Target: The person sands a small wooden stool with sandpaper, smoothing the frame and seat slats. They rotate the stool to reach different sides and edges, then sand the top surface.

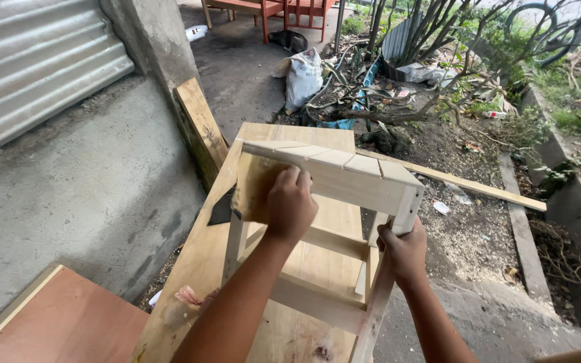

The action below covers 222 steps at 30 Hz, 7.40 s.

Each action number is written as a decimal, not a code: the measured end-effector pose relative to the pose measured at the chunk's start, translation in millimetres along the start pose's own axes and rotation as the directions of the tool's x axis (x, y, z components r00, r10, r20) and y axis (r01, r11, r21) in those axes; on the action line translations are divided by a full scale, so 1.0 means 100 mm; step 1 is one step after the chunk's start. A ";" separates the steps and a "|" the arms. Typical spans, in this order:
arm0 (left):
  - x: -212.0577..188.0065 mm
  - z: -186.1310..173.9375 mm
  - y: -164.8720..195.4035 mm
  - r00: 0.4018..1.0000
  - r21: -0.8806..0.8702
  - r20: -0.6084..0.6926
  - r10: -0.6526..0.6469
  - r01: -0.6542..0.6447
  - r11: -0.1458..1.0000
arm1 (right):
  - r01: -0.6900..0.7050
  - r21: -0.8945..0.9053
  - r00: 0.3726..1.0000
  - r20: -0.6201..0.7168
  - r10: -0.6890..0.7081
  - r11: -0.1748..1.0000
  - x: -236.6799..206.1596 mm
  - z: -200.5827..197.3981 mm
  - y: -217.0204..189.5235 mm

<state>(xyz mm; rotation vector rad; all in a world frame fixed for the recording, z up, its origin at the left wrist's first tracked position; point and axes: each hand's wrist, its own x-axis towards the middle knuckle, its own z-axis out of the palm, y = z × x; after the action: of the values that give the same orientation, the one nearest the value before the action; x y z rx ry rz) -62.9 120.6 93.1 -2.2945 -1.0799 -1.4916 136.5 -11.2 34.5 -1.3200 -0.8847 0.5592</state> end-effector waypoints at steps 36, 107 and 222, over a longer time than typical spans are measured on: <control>0.14 0.32 -0.78 0.878 -0.034 -0.248 -0.410 0.415 0.909 | -0.012 -0.002 1.000 0.006 0.012 1.000 0.12 -0.13 0.15; 0.07 1.03 1.56 0.964 -0.335 -0.026 0.266 -0.259 0.906 | 0.638 -0.612 0.663 0.129 -0.737 0.467 0.22 -0.02 0.23; -1.32 0.33 1.37 0.592 -0.477 0.741 -0.319 0.797 0.372 | 0.313 -0.110 0.936 0.206 -0.286 0.943 0.21 -0.08 -0.18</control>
<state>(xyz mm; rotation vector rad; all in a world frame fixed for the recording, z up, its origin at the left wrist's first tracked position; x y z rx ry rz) 22.5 -20.7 -6.1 -3.3418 -1.8891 -1.8912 152.7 -3.2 57.3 -1.2400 -1.2774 0.3894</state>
